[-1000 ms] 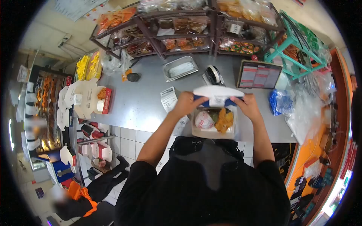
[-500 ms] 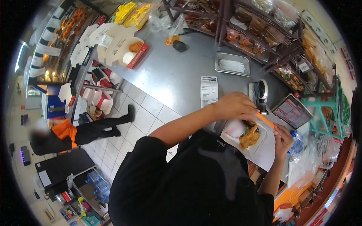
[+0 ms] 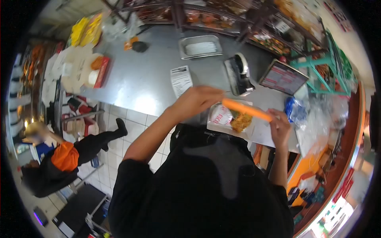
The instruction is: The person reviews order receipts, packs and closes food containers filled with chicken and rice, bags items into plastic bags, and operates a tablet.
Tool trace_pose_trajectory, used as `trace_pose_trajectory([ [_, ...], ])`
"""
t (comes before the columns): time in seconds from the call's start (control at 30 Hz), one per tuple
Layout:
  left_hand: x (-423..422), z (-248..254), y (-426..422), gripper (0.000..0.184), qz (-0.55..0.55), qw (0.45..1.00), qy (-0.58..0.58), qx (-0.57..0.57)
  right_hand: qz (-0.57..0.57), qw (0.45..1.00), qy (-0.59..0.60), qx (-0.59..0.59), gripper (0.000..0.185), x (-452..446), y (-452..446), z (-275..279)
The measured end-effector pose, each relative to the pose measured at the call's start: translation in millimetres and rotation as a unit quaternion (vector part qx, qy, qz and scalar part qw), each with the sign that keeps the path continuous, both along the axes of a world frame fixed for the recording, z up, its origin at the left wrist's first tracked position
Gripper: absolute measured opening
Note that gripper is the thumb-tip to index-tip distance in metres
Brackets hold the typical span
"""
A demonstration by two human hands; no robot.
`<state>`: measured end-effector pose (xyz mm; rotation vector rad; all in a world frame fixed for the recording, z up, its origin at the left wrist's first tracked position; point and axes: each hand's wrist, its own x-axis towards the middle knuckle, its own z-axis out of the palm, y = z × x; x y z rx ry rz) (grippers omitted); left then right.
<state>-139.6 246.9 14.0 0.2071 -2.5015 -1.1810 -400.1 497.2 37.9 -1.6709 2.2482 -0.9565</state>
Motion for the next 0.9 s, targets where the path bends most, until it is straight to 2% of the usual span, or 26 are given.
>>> trace_pose_trajectory([
  [0.03,22,-14,8,0.048,-0.025,0.990,0.007,-0.136,-0.033,0.999,-0.023,0.008,0.022,13,16,-9],
  [0.07,41,-21,19,0.048,-0.040,0.983,-0.022,-0.178,-0.065,0.997,-0.047,0.016,0.028,27,31,-20],
  [0.1,55,-27,31,0.048,-0.055,0.972,-0.050,-0.222,0.005,0.998,0.064,0.027,0.030,34,50,-36],
  [0.13,63,-36,47,0.046,-0.041,0.989,-0.079,-0.116,0.040,0.994,0.080,0.070,0.025,45,56,-40],
  [0.2,69,-47,66,0.039,-0.015,0.978,-0.173,0.118,0.010,0.999,-0.039,0.012,0.024,67,65,-60],
  [0.27,65,-51,74,0.029,0.060,0.890,-0.276,0.359,-0.082,0.992,-0.091,-0.011,0.033,75,58,-68],
  [0.3,61,-57,81,0.026,0.090,0.910,-0.238,0.328,-0.129,0.985,-0.115,-0.025,0.038,77,52,-72],
  [0.33,55,-60,85,0.025,0.118,0.927,-0.199,0.296,-0.176,0.965,-0.195,-0.017,0.037,80,44,-74],
  [0.37,41,-57,86,0.029,0.175,0.898,-0.156,0.372,-0.222,0.936,-0.272,-0.013,0.036,79,34,-76],
  [0.4,34,-58,81,0.030,0.185,0.909,-0.167,0.334,-0.263,0.901,-0.346,-0.011,0.035,74,27,-78],
  [0.43,29,-59,77,0.032,0.196,0.918,-0.178,0.296,-0.210,0.903,-0.375,0.006,0.032,68,25,-80],
  [0.47,24,-59,74,0.034,0.207,0.925,-0.188,0.258,-0.205,0.889,-0.409,0.013,0.033,65,26,-80],
  [0.5,21,-58,77,0.037,0.237,0.908,-0.176,0.297,-0.198,0.875,-0.441,0.020,0.034,61,27,-79],
  [0.57,18,-62,81,0.041,0.232,0.898,-0.144,0.346,-0.189,0.843,-0.503,0.029,0.038,58,23,-62],
  [0.7,21,-75,90,0.050,0.244,0.849,-0.074,0.462,-0.194,0.814,-0.547,0.029,0.039,48,23,-56],
  [0.8,18,-56,88,0.059,0.281,0.816,-0.085,0.499,-0.188,0.798,-0.572,0.021,0.043,43,24,-58],
  [0.9,16,-33,79,0.066,0.289,0.850,-0.178,0.404,-0.216,0.789,-0.574,0.051,0.046,35,20,-49],
])
